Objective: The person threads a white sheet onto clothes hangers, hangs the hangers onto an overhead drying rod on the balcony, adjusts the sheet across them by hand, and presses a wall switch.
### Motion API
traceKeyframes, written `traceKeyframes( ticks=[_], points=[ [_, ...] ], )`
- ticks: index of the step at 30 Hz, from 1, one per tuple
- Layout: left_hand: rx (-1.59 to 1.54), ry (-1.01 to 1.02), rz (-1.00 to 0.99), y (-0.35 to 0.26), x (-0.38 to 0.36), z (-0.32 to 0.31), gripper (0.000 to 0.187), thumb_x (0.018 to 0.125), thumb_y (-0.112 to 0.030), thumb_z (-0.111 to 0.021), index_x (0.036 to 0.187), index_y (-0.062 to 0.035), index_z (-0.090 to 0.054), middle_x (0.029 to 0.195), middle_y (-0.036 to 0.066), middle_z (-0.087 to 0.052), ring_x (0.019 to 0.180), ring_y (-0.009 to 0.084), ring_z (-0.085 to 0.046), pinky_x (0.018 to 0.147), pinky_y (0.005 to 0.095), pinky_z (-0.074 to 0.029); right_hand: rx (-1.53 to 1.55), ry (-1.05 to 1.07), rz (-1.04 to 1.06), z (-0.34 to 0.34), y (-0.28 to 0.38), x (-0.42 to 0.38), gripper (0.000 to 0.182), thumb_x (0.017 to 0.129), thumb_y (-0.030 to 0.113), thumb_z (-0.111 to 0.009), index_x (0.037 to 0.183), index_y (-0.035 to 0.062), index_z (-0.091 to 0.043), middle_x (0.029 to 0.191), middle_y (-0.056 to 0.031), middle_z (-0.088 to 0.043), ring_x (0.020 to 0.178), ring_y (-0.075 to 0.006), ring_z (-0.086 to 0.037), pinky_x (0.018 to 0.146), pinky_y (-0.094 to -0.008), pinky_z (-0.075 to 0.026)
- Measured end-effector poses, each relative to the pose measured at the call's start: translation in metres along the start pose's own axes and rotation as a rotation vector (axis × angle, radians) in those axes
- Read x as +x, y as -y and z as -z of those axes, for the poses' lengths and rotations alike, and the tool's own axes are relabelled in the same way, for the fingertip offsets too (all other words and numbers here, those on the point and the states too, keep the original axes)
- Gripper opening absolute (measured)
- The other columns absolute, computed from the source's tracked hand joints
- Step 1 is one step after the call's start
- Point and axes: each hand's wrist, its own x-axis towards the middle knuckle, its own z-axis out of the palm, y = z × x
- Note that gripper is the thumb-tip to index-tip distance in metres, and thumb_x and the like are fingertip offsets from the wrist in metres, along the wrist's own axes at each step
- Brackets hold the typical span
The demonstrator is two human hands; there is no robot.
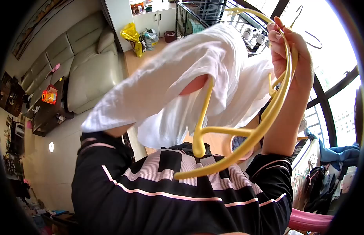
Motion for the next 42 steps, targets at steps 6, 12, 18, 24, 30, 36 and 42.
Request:
traceKeyframes(
  ticks=[6, 12, 18, 24, 30, 36, 42],
  points=[
    [0.347, 0.550, 0.382, -0.020, -0.144, 0.016, 0.052, 0.086, -0.026, -0.061, 0.127, 0.0009, -0.044, 0.117, 0.016, -0.054, 0.104, 0.0256, -0.054, 0.093, 0.0320, -0.040, -0.088, -0.016, 0.034, -0.029, -0.032, -0.007, 0.029, 0.083, 0.011, -0.060, 0.101, -0.0097, -0.050, 0.077, -0.0160, -0.056, 0.061, -0.0167, -0.058, 0.050, -0.0162, -0.047],
    [-0.307, 0.034, 0.184, -0.093, -0.142, 0.082, 0.050, 0.089, -0.030, -0.056, 0.125, 0.0029, -0.045, 0.106, 0.017, -0.061, 0.095, 0.0217, -0.060, 0.080, 0.0306, -0.049, -0.138, 0.032, -0.014, -0.060, -0.081, -0.013, 0.026, 0.084, 0.012, -0.064, 0.099, -0.0039, -0.049, 0.078, -0.0102, -0.058, 0.064, -0.0163, -0.062, 0.052, -0.0203, -0.052],
    [-0.330, -0.221, 0.457, -0.094, -0.091, 0.019, 0.039, 0.091, -0.024, -0.054, 0.116, 0.0040, -0.046, 0.067, 0.003, -0.055, 0.054, 0.0087, -0.053, 0.051, 0.0211, -0.045, -0.099, 0.039, -0.082, -0.079, -0.099, -0.028, 0.040, 0.085, 0.009, -0.059, 0.113, -0.0119, -0.039, 0.099, -0.0185, -0.056, 0.071, -0.0212, -0.065, 0.056, -0.0247, -0.056],
    [-0.438, -0.539, 0.400, -0.123, -0.108, 0.037, 0.016, 0.092, -0.011, -0.048, 0.097, 0.0030, -0.052, 0.049, -0.005, -0.035, 0.036, 0.0046, -0.034, 0.032, 0.0180, -0.031, -0.186, 0.118, -0.132, -0.061, -0.072, -0.038, 0.042, 0.086, 0.014, -0.055, 0.115, -0.0133, -0.040, 0.102, -0.0245, -0.059, 0.078, -0.0264, -0.066, 0.056, -0.0249, -0.055],
    [-0.398, -0.722, 0.235, -0.171, -0.172, 0.080, 0.021, 0.093, -0.011, -0.045, 0.105, 0.0051, -0.048, 0.055, -0.003, -0.037, 0.044, 0.0062, -0.037, 0.034, 0.0188, -0.033, -0.328, 0.226, -0.197, -0.037, -0.050, -0.043, 0.035, 0.082, 0.019, -0.062, 0.101, -0.0086, -0.053, 0.073, -0.0130, -0.061, 0.051, -0.0116, -0.058, 0.046, -0.0194, -0.048],
    [-0.008, -1.189, 0.309, -0.173, -0.197, 0.082, 0.009, 0.089, -0.011, -0.052, 0.093, -0.0026, -0.052, 0.085, 0.014, -0.060, 0.067, 0.0159, -0.056, 0.053, 0.0212, -0.043, -0.249, 0.430, -0.243, -0.065, -0.073, -0.035, 0.036, 0.078, 0.017, -0.062, 0.101, -0.0079, -0.050, 0.071, -0.0128, -0.060, 0.048, -0.0099, -0.054, 0.043, -0.0195, -0.043],
    [0.015, -1.265, 0.371, -0.180, -0.293, 0.144, 0.014, 0.090, -0.006, -0.050, 0.104, -0.0033, -0.052, 0.089, 0.009, -0.058, 0.053, 0.0038, -0.041, 0.040, 0.0135, -0.029, -0.213, 0.492, -0.261, -0.074, -0.080, 0.005, 0.033, 0.079, 0.011, -0.052, 0.106, -0.0066, -0.043, 0.063, -0.0059, -0.049, 0.034, -0.0045, -0.037, 0.029, -0.0144, -0.029]
  ],
)
